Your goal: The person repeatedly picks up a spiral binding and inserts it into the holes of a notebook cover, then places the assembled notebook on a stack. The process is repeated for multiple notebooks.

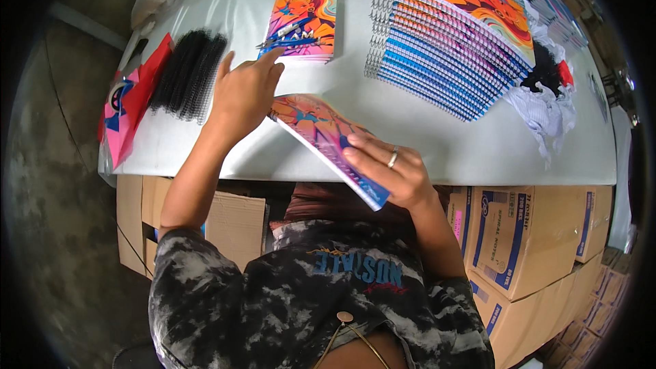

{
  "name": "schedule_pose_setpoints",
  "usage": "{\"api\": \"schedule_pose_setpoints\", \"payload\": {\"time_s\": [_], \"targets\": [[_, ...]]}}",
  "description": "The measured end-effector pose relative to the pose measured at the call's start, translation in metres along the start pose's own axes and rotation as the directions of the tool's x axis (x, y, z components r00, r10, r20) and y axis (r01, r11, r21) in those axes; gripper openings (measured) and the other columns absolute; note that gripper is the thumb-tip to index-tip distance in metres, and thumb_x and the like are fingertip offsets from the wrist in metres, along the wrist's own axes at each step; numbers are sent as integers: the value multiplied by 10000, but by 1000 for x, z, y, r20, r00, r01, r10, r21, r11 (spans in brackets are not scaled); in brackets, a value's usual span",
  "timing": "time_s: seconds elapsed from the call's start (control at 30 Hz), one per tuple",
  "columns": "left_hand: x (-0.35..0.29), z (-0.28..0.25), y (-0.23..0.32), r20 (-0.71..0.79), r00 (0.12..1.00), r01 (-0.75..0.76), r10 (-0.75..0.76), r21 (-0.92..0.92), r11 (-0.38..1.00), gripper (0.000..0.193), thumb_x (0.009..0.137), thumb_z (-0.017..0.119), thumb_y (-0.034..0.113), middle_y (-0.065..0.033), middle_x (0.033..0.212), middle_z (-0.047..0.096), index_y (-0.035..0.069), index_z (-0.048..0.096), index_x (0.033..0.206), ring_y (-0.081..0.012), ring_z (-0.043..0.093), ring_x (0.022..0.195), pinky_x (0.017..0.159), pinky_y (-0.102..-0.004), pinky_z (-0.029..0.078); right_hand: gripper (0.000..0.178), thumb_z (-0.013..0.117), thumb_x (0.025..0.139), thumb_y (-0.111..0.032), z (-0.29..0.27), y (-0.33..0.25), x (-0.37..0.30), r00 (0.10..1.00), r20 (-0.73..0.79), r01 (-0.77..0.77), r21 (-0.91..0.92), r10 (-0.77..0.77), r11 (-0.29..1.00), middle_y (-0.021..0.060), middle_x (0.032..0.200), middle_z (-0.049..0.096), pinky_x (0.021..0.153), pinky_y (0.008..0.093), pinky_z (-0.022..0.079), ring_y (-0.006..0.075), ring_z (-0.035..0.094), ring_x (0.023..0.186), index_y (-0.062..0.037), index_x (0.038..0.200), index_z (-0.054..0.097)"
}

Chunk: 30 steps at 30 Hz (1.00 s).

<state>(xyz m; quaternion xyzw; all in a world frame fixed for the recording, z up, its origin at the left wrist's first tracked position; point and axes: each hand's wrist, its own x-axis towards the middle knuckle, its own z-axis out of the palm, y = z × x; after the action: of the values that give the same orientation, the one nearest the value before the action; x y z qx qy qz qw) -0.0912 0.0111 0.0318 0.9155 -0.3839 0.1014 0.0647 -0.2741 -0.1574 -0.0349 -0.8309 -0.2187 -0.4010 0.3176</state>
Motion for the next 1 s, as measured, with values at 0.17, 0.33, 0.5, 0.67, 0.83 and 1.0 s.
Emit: {"api": "schedule_pose_setpoints", "payload": {"time_s": [0.17,0.33,0.5,0.67,0.83,1.0], "targets": [[46,25,-7,-387,891,-139,239,268,953,261,867,541,247,-50,918,654,155,585,1107,-234,620,840,859,-377,426,299,630,723,-85,27,-23,15,980,138,153,-65,-143,986,141,992,640,696,330,542,232,658,819,-48,1019,647],[53,-12,-9,-479,865,-245,146,-150,958,332,889,510,328,-120,1099,588,88,587,1106,-294,558,986,864,-387,401,350,618,721,38,12,10,-15,933,-65,-313,335,353,889,153,1036,648,795,300,511,240,650,923,2,1068,629],[32,1,-9,-800,542,-365,258,53,930,799,829,472,585,-223,1410,270,0,316,1350,-439,230,1297,1016,-538,188,321,579,747,56,6,14,-15,949,-142,-245,236,283,940,166,1025,649,798,305,513,257,654,911,7,1060,632],[-52,118,-16,-592,603,-649,535,25,760,1087,726,320,795,-253,1449,166,-68,193,1375,-449,23,1349,1011,-631,-46,296,586,764,35,6,12,-20,922,-197,-292,217,335,932,177,1006,652,775,306,519,271,660,889,10,1055,635],[1,50,-17,-899,415,-470,140,-80,879,947,832,234,705,-223,1452,86,-88,238,1350,-396,92,1334,1065,-519,64,282,627,746,15,9,5,-15,961,-155,-192,231,231,954,179,982,656,770,317,521,276,659,886,24,1028,641],[-61,91,-9,-456,581,-690,674,163,705,1056,678,416,795,-295,1378,229,-56,359,1300,-443,161,1307,1040,-598,74,298,648,729,11,9,9,-15,962,-184,-159,212,200,964,169,956,663,765,327,523,270,657,888,10,1027,646]]}}
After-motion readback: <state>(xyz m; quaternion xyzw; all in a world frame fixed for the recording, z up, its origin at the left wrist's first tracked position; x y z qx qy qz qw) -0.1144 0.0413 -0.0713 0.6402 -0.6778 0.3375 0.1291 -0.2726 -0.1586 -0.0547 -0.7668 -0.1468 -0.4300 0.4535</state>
